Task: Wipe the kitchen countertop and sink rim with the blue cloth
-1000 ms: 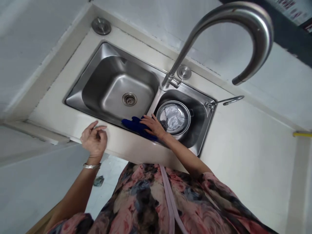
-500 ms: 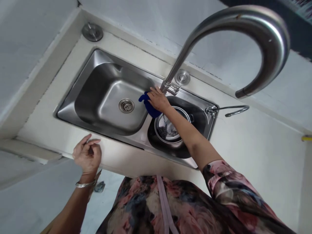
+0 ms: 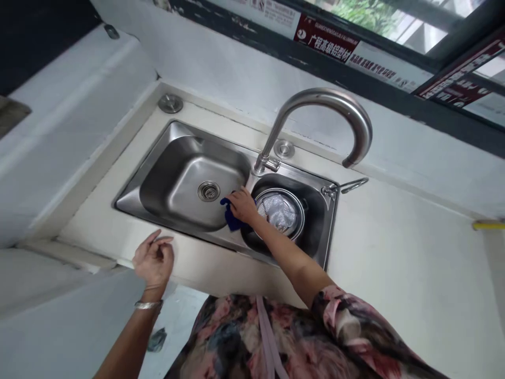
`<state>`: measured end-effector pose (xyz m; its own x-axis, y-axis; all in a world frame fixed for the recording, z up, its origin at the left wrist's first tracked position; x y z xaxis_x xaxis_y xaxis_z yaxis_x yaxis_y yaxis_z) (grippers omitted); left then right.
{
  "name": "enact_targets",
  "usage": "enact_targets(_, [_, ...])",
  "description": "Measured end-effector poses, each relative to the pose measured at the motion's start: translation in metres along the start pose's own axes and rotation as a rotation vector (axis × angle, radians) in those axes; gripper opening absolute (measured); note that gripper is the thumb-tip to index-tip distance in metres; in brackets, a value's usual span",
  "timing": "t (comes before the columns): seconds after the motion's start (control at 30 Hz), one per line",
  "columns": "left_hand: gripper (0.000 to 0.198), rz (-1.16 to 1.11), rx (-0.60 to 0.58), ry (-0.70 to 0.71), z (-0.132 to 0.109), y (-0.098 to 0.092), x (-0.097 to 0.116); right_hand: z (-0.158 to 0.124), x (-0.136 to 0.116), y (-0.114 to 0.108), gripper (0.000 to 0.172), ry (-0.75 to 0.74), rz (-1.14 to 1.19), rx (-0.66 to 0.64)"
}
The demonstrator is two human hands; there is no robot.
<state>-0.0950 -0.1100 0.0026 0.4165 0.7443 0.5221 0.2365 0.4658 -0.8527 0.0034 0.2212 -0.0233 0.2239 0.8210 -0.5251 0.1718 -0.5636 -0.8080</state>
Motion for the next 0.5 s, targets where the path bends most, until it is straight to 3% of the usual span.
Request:
enact_targets(0.17, [0.023,-0.010,0.007,0.042,-0.002,0.003,0.000,-0.037,-0.042,0.045,0.036,-0.085,0.102,-0.025])
enact_targets(0.27, [0.024,-0.003,-0.001,0.062,-0.002,0.004,0.003,-0.063,-0.056,0.061,0.036,-0.089,0.194,-0.007])
enact_targets(0.4, [0.025,0.000,0.015,0.067,-0.004,0.002,0.008,-0.114,-0.049,0.063,0.037,-0.079,0.258,0.045])
enact_targets(0.5, [0.025,-0.011,0.013,0.077,-0.004,0.002,0.010,-0.164,-0.029,0.054,0.037,0.025,0.260,0.042])
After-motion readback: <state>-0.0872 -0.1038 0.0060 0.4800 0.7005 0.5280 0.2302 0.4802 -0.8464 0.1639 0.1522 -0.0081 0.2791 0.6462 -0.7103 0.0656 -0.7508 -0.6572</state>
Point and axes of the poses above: each hand's wrist, its own z-axis towards the middle knuckle, its own y-axis out of the palm, x = y × z, the point moved 3 cm from there along z, towards the middle knuckle, and after that the axes turned 15 degrees about -x, right-handed, at the moved point
